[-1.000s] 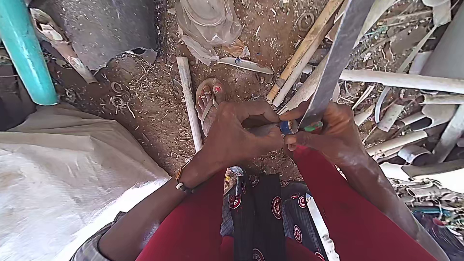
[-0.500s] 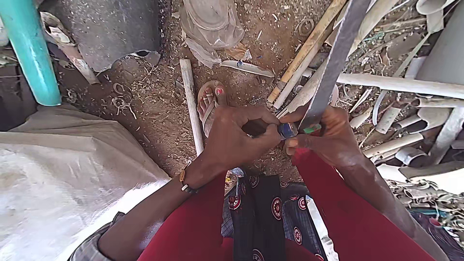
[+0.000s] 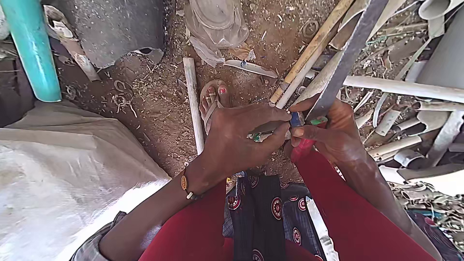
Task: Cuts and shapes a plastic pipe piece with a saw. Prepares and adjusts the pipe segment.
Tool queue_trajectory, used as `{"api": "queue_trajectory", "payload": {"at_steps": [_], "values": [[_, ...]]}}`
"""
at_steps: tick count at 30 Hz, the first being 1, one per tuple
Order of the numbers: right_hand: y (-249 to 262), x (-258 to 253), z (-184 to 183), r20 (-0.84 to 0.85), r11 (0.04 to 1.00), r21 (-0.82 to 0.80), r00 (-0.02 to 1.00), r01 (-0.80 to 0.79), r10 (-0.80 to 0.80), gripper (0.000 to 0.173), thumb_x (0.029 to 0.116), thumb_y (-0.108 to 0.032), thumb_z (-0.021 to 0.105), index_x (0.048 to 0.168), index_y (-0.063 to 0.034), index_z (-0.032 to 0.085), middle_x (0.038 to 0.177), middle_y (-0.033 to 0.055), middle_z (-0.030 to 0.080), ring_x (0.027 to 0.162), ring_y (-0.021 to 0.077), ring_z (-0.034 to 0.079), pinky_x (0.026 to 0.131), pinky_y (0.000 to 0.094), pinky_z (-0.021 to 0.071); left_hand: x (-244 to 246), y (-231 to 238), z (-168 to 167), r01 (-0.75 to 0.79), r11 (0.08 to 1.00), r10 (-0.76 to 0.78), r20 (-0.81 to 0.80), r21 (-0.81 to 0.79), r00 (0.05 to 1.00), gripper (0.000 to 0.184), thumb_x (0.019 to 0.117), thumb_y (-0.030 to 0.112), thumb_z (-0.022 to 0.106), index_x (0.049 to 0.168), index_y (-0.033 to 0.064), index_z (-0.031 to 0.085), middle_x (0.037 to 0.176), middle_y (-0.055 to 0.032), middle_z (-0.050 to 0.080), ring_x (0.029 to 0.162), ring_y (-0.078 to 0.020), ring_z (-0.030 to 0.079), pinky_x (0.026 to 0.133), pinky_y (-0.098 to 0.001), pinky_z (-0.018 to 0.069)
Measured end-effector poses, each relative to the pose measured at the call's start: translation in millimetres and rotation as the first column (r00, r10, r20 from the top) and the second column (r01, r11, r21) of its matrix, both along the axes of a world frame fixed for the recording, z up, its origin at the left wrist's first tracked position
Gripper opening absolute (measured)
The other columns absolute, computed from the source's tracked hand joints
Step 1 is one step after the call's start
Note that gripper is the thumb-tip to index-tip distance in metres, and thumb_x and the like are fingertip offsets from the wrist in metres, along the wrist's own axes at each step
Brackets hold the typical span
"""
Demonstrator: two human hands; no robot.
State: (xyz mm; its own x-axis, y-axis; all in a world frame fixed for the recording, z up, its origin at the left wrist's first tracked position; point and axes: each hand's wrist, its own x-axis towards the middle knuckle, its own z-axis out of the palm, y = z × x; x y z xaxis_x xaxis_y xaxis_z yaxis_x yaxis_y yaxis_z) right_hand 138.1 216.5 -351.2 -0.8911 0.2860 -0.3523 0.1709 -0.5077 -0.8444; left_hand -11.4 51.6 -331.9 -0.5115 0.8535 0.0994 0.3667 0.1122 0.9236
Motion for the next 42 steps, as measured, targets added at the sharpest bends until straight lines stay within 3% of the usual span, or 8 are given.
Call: {"api": "queue_trajectory", "payload": {"at_steps": [3,9,12,17,23,29,36,42], "values": [[-1,0,1,0.0,1.0,0.03,1.0,-0.005,0.005,0.031,0.0845,-0.001,0.078,0.113,-0.0097,0.07,0.096,0.0032,0.074,0.068,0.0097,0.071,0.06,0.0249,0.0638,-1,0,1,0.012,1.0,-0.012,-0.06,-0.001,0.998,0.011,0.0867,0.008,0.075,0.095,0.002,0.078,0.092,-0.0074,0.077,0.086,-0.0065,0.073,0.074,-0.0207,0.0605],[-3,-1,1,0.017,0.996,0.092,1.0,-0.018,0.016,0.033,0.0821,0.005,0.077,0.111,-0.0073,0.069,0.095,0.0028,0.074,0.066,0.0106,0.072,0.058,0.0259,0.0644,0,1,1,0.031,0.999,-0.027,-0.362,0.006,0.932,0.008,0.088,0.007,0.072,0.092,0.0029,0.078,0.088,-0.0109,0.077,0.077,-0.0127,0.072,0.065,-0.0234,0.0563],[-3,0,1,0.037,0.991,0.127,0.999,-0.039,0.035,0.032,0.0822,0.004,0.077,0.111,-0.0069,0.068,0.095,0.0029,0.074,0.066,0.0117,0.072,0.057,0.0271,0.0649,0,2,-1,0.045,0.999,-0.052,-0.408,-0.028,0.911,0.007,0.0884,0.008,0.073,0.091,0.0039,0.077,0.086,-0.0098,0.076,0.076,-0.0134,0.072,0.062,-0.0235,0.0548],[-4,-2,1,0.04,0.994,0.101,0.999,-0.035,0.031,0.031,0.0827,0.001,0.078,0.111,-0.0086,0.069,0.091,0.0018,0.073,0.064,0.0104,0.071,0.057,0.0262,0.0642,1,4,-7,0.041,0.992,-0.08,-0.358,-0.115,0.93,0.012,0.0923,0.011,0.068,0.101,0.0039,0.074,0.083,-0.0083,0.07,0.072,-0.0148,0.067,0.057,-0.0256,0.05],[-1,-4,3,0.018,0.997,0.082,1.0,-0.001,0.0,0.032,0.0843,0.001,0.076,0.114,-0.0081,0.068,0.101,0.0041,0.072,0.068,0.01,0.07,0.058,0.0254,0.0639,-2,4,-1,0.019,0.991,-0.018,0.007,-0.133,1.0,0.017,0.0921,0.015,0.064,0.101,0.0046,0.074,0.094,-0.0022,0.073,0.086,-0.0033,0.068,0.073,-0.02,0.0575],[-1,-3,2,0.036,0.993,0.117,0.999,-0.01,0.006,0.033,0.0828,0.003,0.076,0.113,-0.0082,0.069,0.1,0.0026,0.073,0.069,0.0102,0.071,0.059,0.026,0.0646,-4,-1,-3,0.045,0.999,-0.045,-0.074,-0.001,0.996,0.011,0.0892,0.008,0.076,0.096,0.0001,0.078,0.098,-0.01,0.077,0.093,-0.0104,0.074,0.083,-0.0236,0.0611],[-2,1,0,0.036,0.994,0.109,0.999,-0.01,0.006,0.033,0.0827,0.004,0.076,0.113,-0.0075,0.068,0.102,0.0037,0.073,0.068,0.0108,0.071,0.059,0.026,0.0644,-2,3,-1,0.026,0.998,-0.037,-0.187,-0.06,0.982,0.007,0.0864,0.009,0.074,0.09,0.0053,0.078,0.087,-0.0071,0.076,0.081,-0.0074,0.072,0.068,-0.0206,0.0559],[-2,4,-2,0.045,0.993,0.116,0.998,-0.039,0.034,0.031,0.0849,-0.002,0.077,0.113,-0.0058,0.066,0.101,0.0044,0.071,0.068,0.0111,0.069,0.057,0.0258,0.0633,3,10,-6,0.063,0.967,-0.129,-0.257,-0.248,0.958,0.012,0.0913,0.018,0.069,0.098,0.0091,0.072,0.085,-0.002,0.07,0.074,-0.0106,0.065,0.063,-0.0265,0.0503]]}}
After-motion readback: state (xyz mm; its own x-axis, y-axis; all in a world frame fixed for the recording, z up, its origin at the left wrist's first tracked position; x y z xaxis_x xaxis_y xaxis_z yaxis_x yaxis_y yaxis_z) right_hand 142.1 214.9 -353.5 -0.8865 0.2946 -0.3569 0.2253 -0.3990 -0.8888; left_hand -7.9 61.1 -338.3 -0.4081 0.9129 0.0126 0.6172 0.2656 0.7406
